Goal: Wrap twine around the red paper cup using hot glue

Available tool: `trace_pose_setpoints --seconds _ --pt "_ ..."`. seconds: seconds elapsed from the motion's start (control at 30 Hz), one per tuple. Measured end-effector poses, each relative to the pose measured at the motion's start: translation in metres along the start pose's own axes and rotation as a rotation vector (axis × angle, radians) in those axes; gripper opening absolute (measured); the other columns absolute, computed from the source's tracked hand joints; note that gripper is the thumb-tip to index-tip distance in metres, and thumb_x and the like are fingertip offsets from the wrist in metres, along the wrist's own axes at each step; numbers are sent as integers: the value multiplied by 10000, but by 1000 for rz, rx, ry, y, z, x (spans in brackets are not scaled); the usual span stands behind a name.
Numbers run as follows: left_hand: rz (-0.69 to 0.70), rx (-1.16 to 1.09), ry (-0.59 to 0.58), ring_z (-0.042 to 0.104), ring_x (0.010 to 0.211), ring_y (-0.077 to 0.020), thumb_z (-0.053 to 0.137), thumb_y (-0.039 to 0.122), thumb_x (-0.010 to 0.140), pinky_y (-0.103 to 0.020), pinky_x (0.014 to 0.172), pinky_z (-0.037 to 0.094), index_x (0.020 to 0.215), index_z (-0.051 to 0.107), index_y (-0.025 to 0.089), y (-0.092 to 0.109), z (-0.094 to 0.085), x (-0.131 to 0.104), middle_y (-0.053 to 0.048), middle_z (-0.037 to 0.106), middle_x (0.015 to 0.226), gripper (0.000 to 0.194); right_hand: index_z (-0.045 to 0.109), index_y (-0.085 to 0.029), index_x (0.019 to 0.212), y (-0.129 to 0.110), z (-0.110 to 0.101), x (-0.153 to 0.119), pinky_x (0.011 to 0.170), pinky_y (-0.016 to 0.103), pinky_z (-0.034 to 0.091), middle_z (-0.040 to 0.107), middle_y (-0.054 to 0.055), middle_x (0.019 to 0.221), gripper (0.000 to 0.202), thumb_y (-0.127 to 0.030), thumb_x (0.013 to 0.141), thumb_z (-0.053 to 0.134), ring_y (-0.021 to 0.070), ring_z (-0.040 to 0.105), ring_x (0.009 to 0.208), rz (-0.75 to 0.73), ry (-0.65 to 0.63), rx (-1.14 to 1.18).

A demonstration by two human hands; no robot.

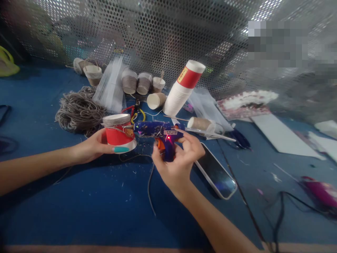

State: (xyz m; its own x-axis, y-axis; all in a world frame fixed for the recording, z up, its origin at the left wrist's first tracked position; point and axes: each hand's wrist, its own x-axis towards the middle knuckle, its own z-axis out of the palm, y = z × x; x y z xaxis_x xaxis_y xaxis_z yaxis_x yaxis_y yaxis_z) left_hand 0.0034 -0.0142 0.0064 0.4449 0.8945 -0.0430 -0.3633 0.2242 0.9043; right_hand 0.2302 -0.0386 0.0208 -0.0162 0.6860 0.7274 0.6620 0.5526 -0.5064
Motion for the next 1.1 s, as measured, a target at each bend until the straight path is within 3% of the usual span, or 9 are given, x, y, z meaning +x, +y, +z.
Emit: trace_pose_setpoints --seconds 0.4,0.6,1.1 --pt "-1 35 -33 672 1005 -273 872 231 614 -412 915 507 1116 620 161 -4 -1 -2 -104 723 1092 566 258 -304 1196 1 -1 -1 595 275 577 330 62 1147 654 -195 732 707 161 543 943 -108 9 -58" --pt "-17 28 -1 679 944 -219 876 186 604 -365 894 521 1088 626 148 -3 0 -2 -80 729 1049 546 274 -292 1175 1 0 0 647 336 597 329 75 1164 639 -184 723 713 187 555 989 -151 39 -83" --pt "-22 23 -7 678 980 -260 873 213 597 -400 899 515 1100 639 165 -4 -2 -3 -89 730 1065 557 283 -287 1180 2 0 -2 632 333 616 313 76 1158 634 -181 727 713 194 552 999 -158 56 -142"
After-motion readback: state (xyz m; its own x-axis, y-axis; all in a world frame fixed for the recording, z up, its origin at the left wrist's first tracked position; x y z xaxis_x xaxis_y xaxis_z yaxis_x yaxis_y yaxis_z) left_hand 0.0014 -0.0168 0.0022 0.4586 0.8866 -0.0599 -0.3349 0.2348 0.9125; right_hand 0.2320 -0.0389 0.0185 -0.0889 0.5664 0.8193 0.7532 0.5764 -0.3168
